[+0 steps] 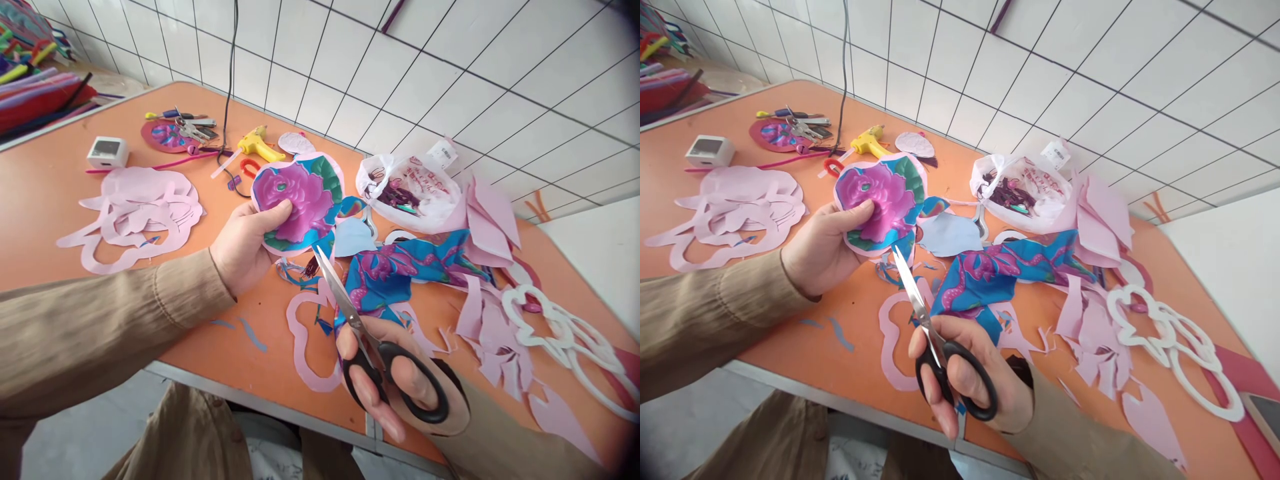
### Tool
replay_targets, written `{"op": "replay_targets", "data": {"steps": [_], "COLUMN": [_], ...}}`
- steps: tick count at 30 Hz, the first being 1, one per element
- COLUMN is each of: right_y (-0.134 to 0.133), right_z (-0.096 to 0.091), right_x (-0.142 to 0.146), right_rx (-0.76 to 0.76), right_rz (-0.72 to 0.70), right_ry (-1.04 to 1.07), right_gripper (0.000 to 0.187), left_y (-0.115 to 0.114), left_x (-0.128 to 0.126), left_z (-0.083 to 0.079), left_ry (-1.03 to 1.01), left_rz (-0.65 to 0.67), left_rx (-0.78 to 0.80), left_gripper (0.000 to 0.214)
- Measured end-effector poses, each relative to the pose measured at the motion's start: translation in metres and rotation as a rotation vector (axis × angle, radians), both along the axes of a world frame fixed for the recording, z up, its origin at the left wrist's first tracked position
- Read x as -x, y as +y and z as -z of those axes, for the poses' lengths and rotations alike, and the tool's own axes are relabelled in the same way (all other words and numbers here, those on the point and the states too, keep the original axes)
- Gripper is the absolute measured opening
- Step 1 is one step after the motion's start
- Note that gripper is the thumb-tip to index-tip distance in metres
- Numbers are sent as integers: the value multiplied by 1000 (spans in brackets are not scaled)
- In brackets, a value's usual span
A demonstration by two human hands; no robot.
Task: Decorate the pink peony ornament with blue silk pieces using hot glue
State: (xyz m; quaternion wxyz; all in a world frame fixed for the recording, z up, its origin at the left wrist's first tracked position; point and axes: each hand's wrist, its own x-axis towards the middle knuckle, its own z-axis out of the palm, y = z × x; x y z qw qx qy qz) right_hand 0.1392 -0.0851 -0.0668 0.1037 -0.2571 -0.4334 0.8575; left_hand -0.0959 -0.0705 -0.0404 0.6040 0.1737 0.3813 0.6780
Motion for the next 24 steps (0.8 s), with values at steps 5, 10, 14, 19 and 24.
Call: {"op": "replay_targets", "data": {"steps": [5,10,14,19,24], "right_y": [-2,0,1,1,2], "right_z": [-1,-2,-7,-3,-5], "right_x": [0,0,1,0,2], "right_rx": [32,46,46,68,64], "right_rz": [-5,-26,-23,-21,-33], "right_ry": [2,-11,-63,-33,-42], "right_gripper": [53,55,58,58,58], "left_y": [1,0,0,0,0], "left_x": [1,0,0,-1,-1], "left_z": [2,1,0,-2,-1], "left_ry": [-1,-1,-1,10,13], "left_rz": [-4,-22,-11,1,1], "left_rx": [-26,-22,-5,12,21], "left_gripper": [4,10,10,15,14]}}
